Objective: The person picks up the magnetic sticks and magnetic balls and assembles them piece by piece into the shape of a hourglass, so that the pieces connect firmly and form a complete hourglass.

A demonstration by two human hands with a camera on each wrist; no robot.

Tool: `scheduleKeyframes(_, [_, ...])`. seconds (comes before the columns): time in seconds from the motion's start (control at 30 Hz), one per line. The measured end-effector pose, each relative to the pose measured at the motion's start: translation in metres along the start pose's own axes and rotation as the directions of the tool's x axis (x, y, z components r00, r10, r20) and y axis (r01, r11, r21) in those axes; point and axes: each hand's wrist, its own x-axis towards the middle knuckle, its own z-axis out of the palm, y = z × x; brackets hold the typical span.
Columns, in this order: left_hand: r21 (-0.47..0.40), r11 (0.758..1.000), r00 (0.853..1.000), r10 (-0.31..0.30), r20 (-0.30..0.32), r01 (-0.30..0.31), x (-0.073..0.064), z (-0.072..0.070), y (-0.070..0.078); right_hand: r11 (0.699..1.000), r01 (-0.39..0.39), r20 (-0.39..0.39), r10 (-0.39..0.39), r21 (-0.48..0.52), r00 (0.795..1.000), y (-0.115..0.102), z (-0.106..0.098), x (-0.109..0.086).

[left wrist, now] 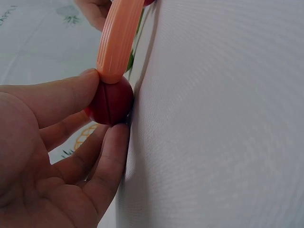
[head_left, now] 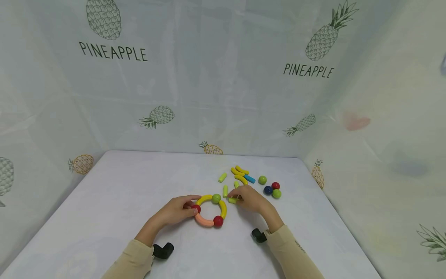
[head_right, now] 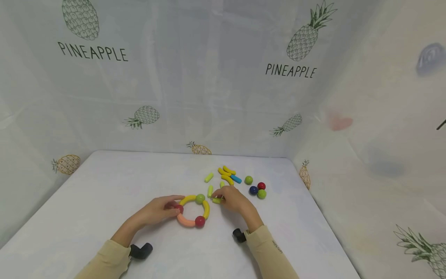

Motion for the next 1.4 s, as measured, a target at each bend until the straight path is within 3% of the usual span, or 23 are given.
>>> scheduleKeyframes(0.3, [-0.006, 1.0, 1.0, -0.004, 0.004, 0.004, 0.001, 0.001, 0.0, 0.999, 0.037, -0.031, -0.037, 0.015, 0.999, 0.003, -0.004, -0.001])
scheduleKeyframes(0.53, [-0.001, 1.0, 1.0, 0.014, 0.009, -0.014, 0.002, 0.001, -0.003, 0.986, 0.088, -0.09, -0.075, 0.145, 0.993, -0.001, 0.0, 0.003])
scheduleKeyframes(0.7, [0.001, 1.0, 1.0, 0.024, 0.019, -0.024, 0.002, 0.001, -0.004, 0.958, 0.084, -0.14, -0.047, 0.273, 0.989, -0.007, 0.006, 0.007])
scheduleKeyframes(1.0, [-0.015, 0.998, 0.996, 0.065, 0.065, -0.064, 0.003, -0.001, -0.004, 0.929, 0.074, -0.216, 0.006, 0.361, 0.976, -0.016, 0.014, 0.011])
scheduleKeyframes(1.13, [-0.015, 0.997, 0.994, 0.078, 0.082, -0.077, 0.003, -0.002, -0.004, 0.918, 0.083, -0.222, 0.006, 0.389, 0.975, -0.018, 0.017, 0.011])
scheduleKeyframes(1.4, [-0.027, 0.997, 0.992, 0.077, 0.096, -0.075, 0.002, -0.002, -0.004, 0.922, 0.07, -0.216, 0.015, 0.381, 0.976, -0.021, 0.018, 0.011])
